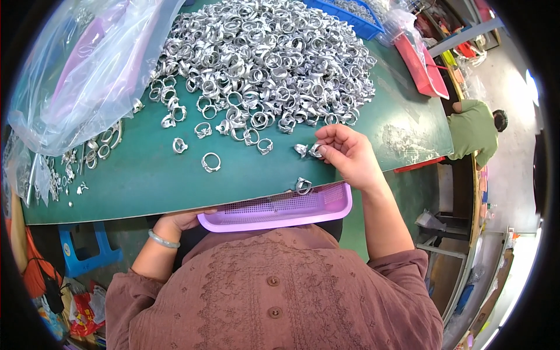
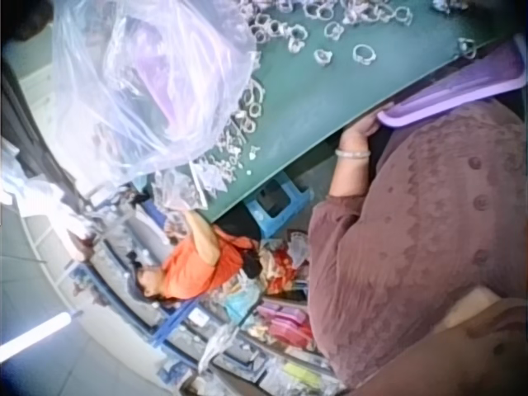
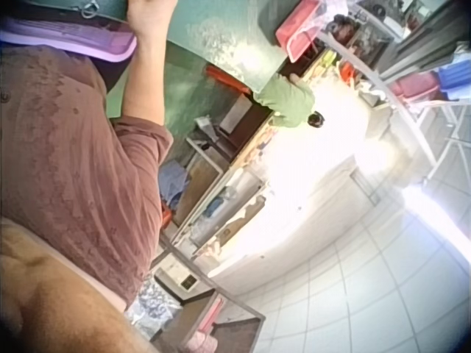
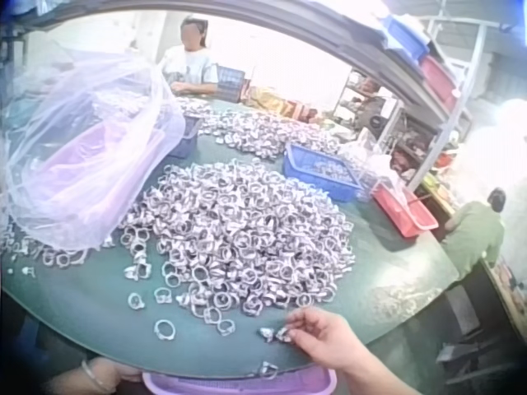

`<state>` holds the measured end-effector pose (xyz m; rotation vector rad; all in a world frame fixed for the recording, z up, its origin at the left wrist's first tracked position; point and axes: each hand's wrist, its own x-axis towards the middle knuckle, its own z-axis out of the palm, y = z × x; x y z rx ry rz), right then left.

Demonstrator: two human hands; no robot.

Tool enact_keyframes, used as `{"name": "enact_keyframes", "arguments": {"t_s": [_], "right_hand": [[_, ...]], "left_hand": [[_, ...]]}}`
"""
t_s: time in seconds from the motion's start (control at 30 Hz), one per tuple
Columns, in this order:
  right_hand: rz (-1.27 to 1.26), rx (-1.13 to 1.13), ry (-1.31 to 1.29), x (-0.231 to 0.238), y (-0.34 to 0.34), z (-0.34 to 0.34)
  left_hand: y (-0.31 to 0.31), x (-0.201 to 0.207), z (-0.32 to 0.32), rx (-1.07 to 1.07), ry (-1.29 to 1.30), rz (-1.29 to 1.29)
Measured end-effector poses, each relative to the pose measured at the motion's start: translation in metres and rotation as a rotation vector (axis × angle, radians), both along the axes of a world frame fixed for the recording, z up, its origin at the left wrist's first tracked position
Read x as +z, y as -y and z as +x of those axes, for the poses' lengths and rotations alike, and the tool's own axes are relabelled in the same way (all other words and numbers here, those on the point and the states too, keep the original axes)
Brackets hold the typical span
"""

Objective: The person sorts metal rings from a pile on the workbench by hand, placing pieces into a plastic basket and arranging others on the table surface.

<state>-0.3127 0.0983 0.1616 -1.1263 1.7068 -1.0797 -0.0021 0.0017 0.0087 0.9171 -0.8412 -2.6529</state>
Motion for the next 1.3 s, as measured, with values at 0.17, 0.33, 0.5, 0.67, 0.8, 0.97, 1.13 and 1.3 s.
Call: {"name": "enact_keyframes", "arguments": {"t_s": [0.17,0.33,0.5,0.67,0.8,0.97,1.13,1.3], "right_hand": [[0.004,0.006,-0.038,-0.003,-0.001,0.0],[-0.002,0.09,-0.242,0.003,0.002,0.004],[-0.231,0.398,-0.608,0.012,0.004,0.015],[-0.178,0.705,-0.584,0.025,0.001,0.025],[-0.133,0.641,-0.522,0.026,0.006,0.026],[-0.302,0.351,-0.737,0.015,0.025,0.049],[-0.156,0.173,-1.019,-0.01,0.035,0.073],[-0.239,0.177,-0.898,-0.01,0.036,0.075]], "left_hand": [[0.0,0.001,0.0,0.002,0.016,0.0],[-0.001,0.004,-0.002,0.028,-0.012,0.002],[0.0,0.0,-0.001,0.048,0.019,0.03],[0.001,-0.009,0.005,0.032,0.016,-0.011],[0.0,-0.003,0.0,0.05,0.005,-0.006],[0.0,-0.007,0.002,0.012,0.018,-0.009],[0.0,-0.009,0.003,-0.005,-0.035,0.002],[-0.001,-0.006,0.003,0.007,-0.104,0.029]]}}
